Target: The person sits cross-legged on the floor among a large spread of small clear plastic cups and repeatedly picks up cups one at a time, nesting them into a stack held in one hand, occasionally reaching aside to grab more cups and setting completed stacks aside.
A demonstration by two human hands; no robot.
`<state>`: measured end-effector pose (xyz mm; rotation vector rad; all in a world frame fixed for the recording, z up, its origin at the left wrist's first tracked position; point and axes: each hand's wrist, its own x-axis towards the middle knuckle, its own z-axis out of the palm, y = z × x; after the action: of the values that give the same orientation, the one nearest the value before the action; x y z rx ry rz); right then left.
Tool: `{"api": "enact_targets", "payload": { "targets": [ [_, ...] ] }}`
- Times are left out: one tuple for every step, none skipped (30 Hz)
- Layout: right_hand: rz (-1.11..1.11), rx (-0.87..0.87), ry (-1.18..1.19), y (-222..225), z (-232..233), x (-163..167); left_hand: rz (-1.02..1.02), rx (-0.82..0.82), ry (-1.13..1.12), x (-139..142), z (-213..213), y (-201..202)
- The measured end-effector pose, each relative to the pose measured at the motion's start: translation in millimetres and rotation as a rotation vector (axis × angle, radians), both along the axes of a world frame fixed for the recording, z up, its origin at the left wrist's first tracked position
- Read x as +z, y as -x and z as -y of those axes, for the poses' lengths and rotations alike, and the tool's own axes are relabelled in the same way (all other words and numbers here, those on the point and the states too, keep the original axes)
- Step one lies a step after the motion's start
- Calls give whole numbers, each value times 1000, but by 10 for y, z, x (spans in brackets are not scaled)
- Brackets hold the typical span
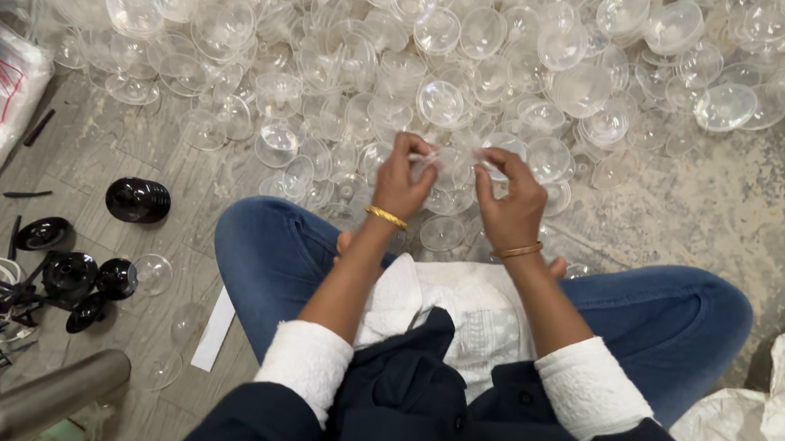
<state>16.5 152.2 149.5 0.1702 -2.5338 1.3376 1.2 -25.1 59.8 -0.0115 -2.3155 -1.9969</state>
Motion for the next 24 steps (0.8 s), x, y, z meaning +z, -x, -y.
{"api": "enact_targets", "payload": {
  "targets": [
    [0, 0, -15, 31, 64, 17, 26, -23, 8, 2, -44, 1],
    [6, 1, -31, 47, 111, 25, 58, -45, 15, 8, -82, -12],
    [8, 2, -47, 74, 144, 27, 169, -120, -211, 17, -103, 8],
    [-11, 8, -39, 99, 162, 23, 278, -194, -436, 33, -114, 34],
    [-27, 15, -33, 117, 167, 15, 390, -267, -665, 51, -113, 39],
    [-43, 23, -27, 133, 163, 4, 389, -295, -718, 74, -100, 44],
    [-23, 23, -20, 146, 151, -7, 383, -325, -769, 101, -73, 58],
    [-2, 23, -13, 154, 135, -18, 378, -355, -820, 132, -49, 67],
    [20, 24, -6, 157, 118, -28, 395, -339, -806, 165, -41, 67],
    [63, 34, 59, 160, 103, -39, 410, -324, -792, 199, -37, 69],
    [107, 45, 122, 159, 88, -48, 426, -310, -779, 234, -34, 75],
    [151, 55, 185, 156, 77, -58, 420, -295, -770, 269, -31, 80],
    [181, 89, 202, 150, 69, -67, 414, -281, -762, 303, -25, 83],
    [212, 123, 218, 144, 63, -76, 410, -267, -754, 333, -17, 83],
    [244, 156, 234, 134, 58, -87, 400, -249, -742, 359, -4, 74],
    [259, 185, 241, 124, 56, -98, 390, -232, -729, 383, 16, 61],
    [276, 213, 247, 106, 53, -112, 381, -215, -717, 399, 32, 41],
    [292, 241, 253, 92, 52, -128, 380, -217, -721, 409, 43, 34],
    [302, 278, 300, 70, 46, -145, 380, -218, -727, 411, 46, 23],
    [312, 315, 347, 52, 43, -166, 379, -220, -733, 406, 43, 21],
    [323, 352, 394, 31, 34, -189, 355, -218, -672, 394, 32, 17],
    [355, 360, 419, 21, 21, -215, 329, -215, -610, 377, 14, 28],
    [386, 369, 446, 18, 0, -243, 303, -213, -548, 356, -3, 40],
    [418, 376, 473, 27, -31, -272, 296, -194, -554, 333, -28, 49]
  ]
}}
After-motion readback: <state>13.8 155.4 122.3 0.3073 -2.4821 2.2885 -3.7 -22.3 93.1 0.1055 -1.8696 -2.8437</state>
